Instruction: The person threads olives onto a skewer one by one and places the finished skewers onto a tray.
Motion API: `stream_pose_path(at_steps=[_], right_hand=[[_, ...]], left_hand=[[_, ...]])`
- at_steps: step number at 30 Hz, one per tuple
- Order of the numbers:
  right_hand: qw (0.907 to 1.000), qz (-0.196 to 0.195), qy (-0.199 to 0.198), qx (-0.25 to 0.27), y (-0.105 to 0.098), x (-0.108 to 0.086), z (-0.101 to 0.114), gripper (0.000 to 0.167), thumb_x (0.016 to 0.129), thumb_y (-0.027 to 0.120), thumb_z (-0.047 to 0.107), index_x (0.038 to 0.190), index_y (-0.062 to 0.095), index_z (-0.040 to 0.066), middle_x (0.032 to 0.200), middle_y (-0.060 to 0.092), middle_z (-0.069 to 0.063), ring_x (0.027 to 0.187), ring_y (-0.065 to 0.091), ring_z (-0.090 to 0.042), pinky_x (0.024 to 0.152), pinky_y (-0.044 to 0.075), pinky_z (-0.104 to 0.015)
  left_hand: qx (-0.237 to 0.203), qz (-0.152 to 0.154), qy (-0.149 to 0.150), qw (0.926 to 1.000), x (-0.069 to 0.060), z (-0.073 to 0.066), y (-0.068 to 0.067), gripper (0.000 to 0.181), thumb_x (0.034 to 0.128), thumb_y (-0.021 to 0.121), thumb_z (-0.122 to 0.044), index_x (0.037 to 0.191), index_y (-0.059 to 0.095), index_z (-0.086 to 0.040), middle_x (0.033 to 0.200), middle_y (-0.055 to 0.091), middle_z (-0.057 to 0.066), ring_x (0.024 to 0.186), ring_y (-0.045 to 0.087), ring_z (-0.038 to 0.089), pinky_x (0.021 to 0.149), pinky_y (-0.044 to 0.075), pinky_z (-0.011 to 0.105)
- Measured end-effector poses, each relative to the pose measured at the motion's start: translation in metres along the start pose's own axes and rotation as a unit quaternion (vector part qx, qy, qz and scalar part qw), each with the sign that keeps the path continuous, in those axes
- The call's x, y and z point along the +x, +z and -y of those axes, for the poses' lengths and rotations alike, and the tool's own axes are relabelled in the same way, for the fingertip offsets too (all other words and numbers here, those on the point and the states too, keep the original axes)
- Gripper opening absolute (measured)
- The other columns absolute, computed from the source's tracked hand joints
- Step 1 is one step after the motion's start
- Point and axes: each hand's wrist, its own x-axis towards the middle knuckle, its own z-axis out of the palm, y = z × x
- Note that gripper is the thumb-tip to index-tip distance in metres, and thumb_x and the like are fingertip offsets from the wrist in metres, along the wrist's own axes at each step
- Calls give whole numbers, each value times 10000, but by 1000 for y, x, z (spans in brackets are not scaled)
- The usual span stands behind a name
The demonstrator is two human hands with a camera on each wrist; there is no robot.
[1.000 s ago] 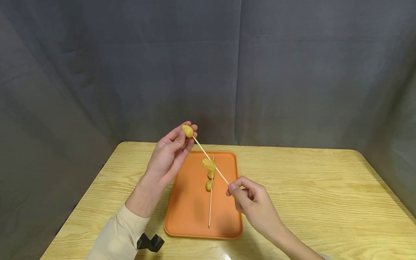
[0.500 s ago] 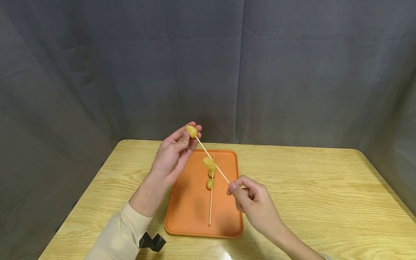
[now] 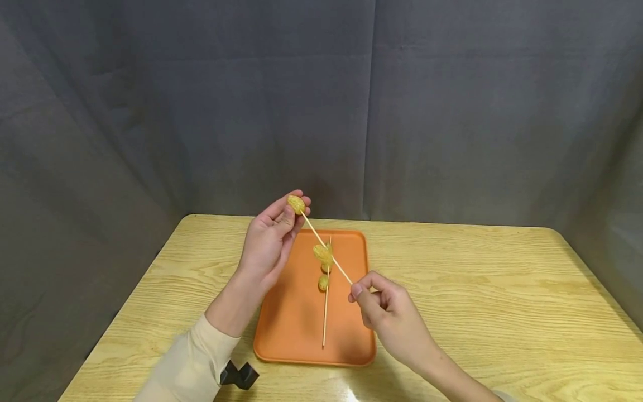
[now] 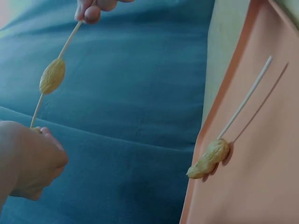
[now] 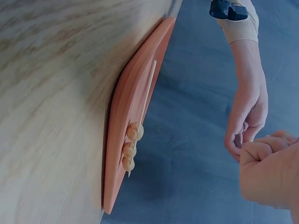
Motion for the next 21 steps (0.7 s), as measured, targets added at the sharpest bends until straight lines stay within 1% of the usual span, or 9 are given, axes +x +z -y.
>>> stream_pose_path(at_steps=[4, 7, 10, 15, 18, 21], right_hand=[[10000, 7, 73, -56, 2, 0, -1, 177, 1087, 513, 127, 962, 611, 52, 533, 308, 37, 474, 236, -87, 396, 163, -231], [10000, -1, 76, -58, 4, 0, -3, 171, 1086, 506, 110, 962, 608, 50, 535, 305, 41, 474, 237, -84, 402, 165, -244], [9999, -5, 105, -46, 5, 0, -5, 177, 1090, 505, 125, 968, 605, 44, 535, 308, 38, 474, 241, -86, 412, 173, -257], [9997, -51, 223, -98, 6, -3, -6, 189, 1097, 502, 165, 989, 604, 47, 537, 318, 26, 474, 242, -93, 427, 202, -247], [9996, -54, 260, -116, 6, -4, -6, 198, 1101, 496, 180, 999, 602, 48, 543, 328, 21, 474, 248, -95, 438, 229, -242], [9996, -63, 269, -89, 6, -5, -6, 200, 1103, 490, 177, 1000, 600, 44, 542, 334, 20, 469, 249, -95, 432, 228, -237]], left_hand=[[41, -144, 80, 9999, -1, 6, 2, 361, 1016, 571, -59, 1361, 598, 44, 1280, 636, 197, 1168, 613, 260, 1090, 414, 359], [75, -181, 129, 9997, -2, 9, 3, 356, 1017, 570, -66, 1355, 605, 42, 1286, 627, 211, 1187, 606, 271, 1089, 415, 363], [118, -220, 132, 9996, -4, 11, 6, 350, 1020, 569, -75, 1348, 613, 38, 1276, 630, 206, 1209, 600, 283, 1086, 419, 365], [138, -240, 95, 9996, -7, 14, 11, 339, 1024, 560, -78, 1338, 618, 35, 1257, 632, 196, 1200, 599, 276, 1084, 421, 364], [135, -208, 101, 9996, -8, 17, 14, 333, 1032, 547, -73, 1340, 612, 36, 1283, 606, 228, 1192, 597, 274, 1098, 406, 381], [97, -200, 117, 9997, -9, 19, 15, 325, 1041, 537, -61, 1342, 608, 38, 1294, 594, 241, 1191, 598, 277, 1103, 401, 387]])
